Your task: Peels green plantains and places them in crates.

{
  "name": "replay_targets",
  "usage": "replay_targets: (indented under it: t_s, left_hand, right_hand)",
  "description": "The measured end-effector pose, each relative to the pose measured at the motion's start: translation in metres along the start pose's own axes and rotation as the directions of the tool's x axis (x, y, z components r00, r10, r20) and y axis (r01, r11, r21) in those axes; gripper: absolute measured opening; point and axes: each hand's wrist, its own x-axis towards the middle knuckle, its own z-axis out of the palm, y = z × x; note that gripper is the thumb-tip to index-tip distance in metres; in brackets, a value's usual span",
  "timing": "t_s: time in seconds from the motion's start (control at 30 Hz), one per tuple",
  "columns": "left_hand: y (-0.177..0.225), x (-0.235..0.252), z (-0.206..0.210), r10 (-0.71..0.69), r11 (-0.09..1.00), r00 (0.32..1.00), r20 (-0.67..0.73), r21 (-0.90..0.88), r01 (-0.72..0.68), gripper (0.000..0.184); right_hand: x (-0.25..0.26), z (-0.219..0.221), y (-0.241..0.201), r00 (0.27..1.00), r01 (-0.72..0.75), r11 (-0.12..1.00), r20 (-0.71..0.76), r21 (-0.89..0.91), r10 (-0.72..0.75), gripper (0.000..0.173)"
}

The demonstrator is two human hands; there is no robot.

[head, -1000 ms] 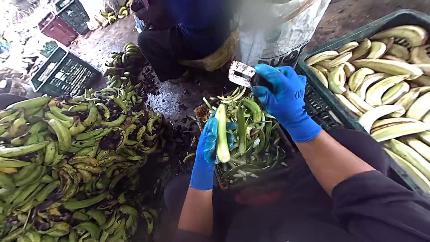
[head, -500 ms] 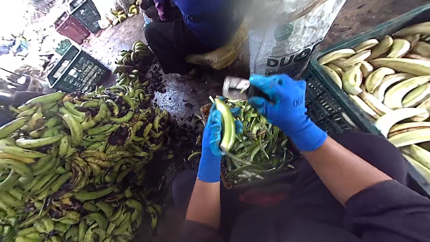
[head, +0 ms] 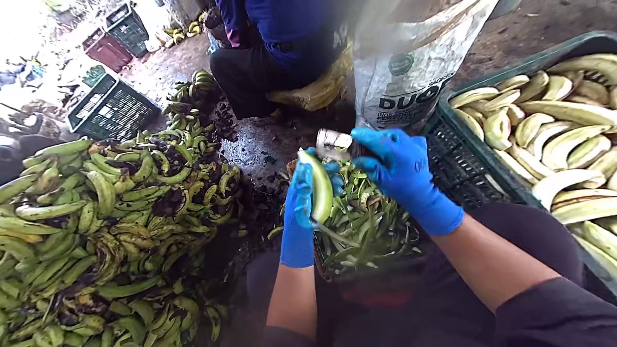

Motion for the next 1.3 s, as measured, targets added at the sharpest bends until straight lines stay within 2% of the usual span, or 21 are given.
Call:
replay_targets:
  t_s: [0.03, 0.1, 0.17, 0.3, 0.37, 0.43, 0.5, 0.57, 0.6, 0.63, 0.7, 0.77, 0.8, 0.87, 0.97, 1.07, 1.13, 1.2, 1.23, 1.27, 1.3]
  left_hand:
    - [-0.002, 0.003, 0.005, 0.119, 0.982, 0.98, -0.161, -0.126, -0.14, 0.037]
    - [0.003, 0.006, 0.017, 0.218, 0.86, 0.91, -0.352, -0.371, -0.349, 0.033]
    - [0.005, 0.003, 0.023, 0.231, 0.811, 0.905, -0.356, -0.443, -0.381, 0.034]
    - [0.002, -0.005, 0.017, 0.226, 0.961, 0.967, -0.114, -0.137, -0.24, 0.044]
    - [0.004, -0.01, 0.015, 0.205, 0.979, 0.973, -0.102, 0.039, -0.202, 0.046]
    - [0.007, -0.019, 0.014, 0.129, 0.967, 0.99, -0.051, 0.227, -0.114, 0.055]
    - [0.008, -0.026, 0.014, -0.006, 0.946, 0.999, 0.041, 0.324, -0.008, 0.069]
    - [0.006, -0.031, 0.012, -0.059, 0.938, 0.998, 0.038, 0.345, 0.043, 0.064]
    - [0.005, -0.028, 0.012, -0.028, 0.955, 0.999, -0.027, 0.295, 0.035, 0.057]
    - [0.005, -0.023, 0.008, 0.023, 0.982, 0.997, -0.073, 0.188, -0.009, 0.051]
    - [0.009, -0.012, 0.002, 0.088, 0.982, 0.984, -0.152, -0.151, -0.112, 0.039]
    - [0.016, -0.006, -0.005, 0.029, 0.843, 0.996, -0.087, -0.533, -0.071, 0.044]
    - [0.017, -0.007, -0.004, 0.009, 0.777, 0.999, -0.054, -0.629, -0.041, 0.043]
    - [0.011, -0.011, 0.002, 0.019, 0.74, 0.997, -0.08, -0.67, -0.068, 0.038]
    - [0.005, -0.014, 0.004, 0.096, 0.87, 0.991, -0.098, -0.475, -0.131, 0.034]
    - [0.011, -0.016, 0.007, 0.119, 0.923, 0.991, -0.067, -0.36, -0.135, 0.034]
    - [0.009, -0.024, 0.015, 0.111, 0.97, 0.988, -0.104, -0.207, -0.131, 0.035]
    - [0.005, -0.029, 0.019, 0.091, 0.996, 0.987, -0.129, -0.012, -0.093, 0.039]
    - [0.005, -0.027, 0.017, 0.075, 0.997, 0.994, -0.079, 0.009, -0.075, 0.045]
    - [0.006, -0.023, 0.01, 0.064, 0.998, 0.998, -0.025, -0.001, -0.064, 0.049]
    - [0.009, -0.019, 0.004, 0.063, 0.997, 0.998, 0.008, -0.043, -0.063, 0.051]
  right_hand:
    - [-0.015, 0.004, -0.013, 0.998, 0.057, 0.998, -0.031, 0.0, -0.057, 0.057]
    - [-0.038, 0.011, -0.031, 0.98, 0.177, 0.984, -0.09, -0.002, -0.177, 0.05]
    - [-0.038, 0.011, -0.035, 0.973, 0.212, 0.977, -0.1, 0.03, -0.208, 0.046]
    - [-0.021, 0.004, -0.021, 0.977, 0.209, 0.975, -0.063, 0.078, -0.204, 0.05]
    - [-0.024, 0.002, -0.016, 0.966, 0.249, 0.966, -0.083, 0.068, -0.243, 0.047]
    - [-0.015, 0.0, -0.008, 0.975, 0.223, 0.971, -0.033, 0.091, -0.221, 0.046]
    - [0.004, -0.003, 0.004, 0.992, 0.059, 0.994, 0.109, 0.089, -0.068, 0.05]
    - [0.017, -0.006, 0.01, 0.964, -0.153, 0.988, 0.226, 0.03, 0.143, 0.054]
    - [0.017, -0.006, 0.008, 0.962, -0.191, 0.982, 0.199, 0.013, 0.185, 0.056]
    - [0.011, -0.003, 0.0, 0.981, -0.152, 0.988, 0.122, 0.025, 0.148, 0.058]
    - [-0.01, 0.003, -0.018, 0.996, 0.08, 0.994, -0.04, 0.076, -0.077, 0.056]
    - [-0.03, 0.009, -0.032, 0.954, 0.289, 0.955, -0.097, 0.057, -0.283, 0.051]
    - [-0.034, 0.01, -0.036, 0.938, 0.336, 0.941, -0.099, 0.039, -0.331, 0.048]
    - [-0.031, 0.011, -0.037, 0.94, 0.339, 0.938, -0.072, 0.074, -0.334, 0.046]
    - [-0.031, 0.011, -0.032, 0.947, 0.32, 0.941, -0.036, 0.109, -0.318, 0.051]
    - [-0.033, 0.011, -0.028, 0.941, 0.339, 0.929, -0.043, 0.149, -0.336, 0.049]
    - [-0.021, 0.013, -0.028, 0.971, 0.23, 0.941, 0.008, 0.249, -0.239, 0.05]
    - [-0.008, 0.016, -0.02, 0.979, -0.061, 0.924, 0.205, 0.378, -0.019, 0.052]
    - [-0.005, 0.016, -0.012, 0.929, -0.283, 0.845, 0.347, 0.453, 0.125, 0.045]
    - [-0.003, 0.019, -0.004, 0.861, -0.47, 0.717, 0.447, 0.515, 0.243, 0.039]
    - [-0.004, 0.02, 0.001, 0.805, -0.578, 0.605, 0.503, 0.548, 0.315, 0.037]
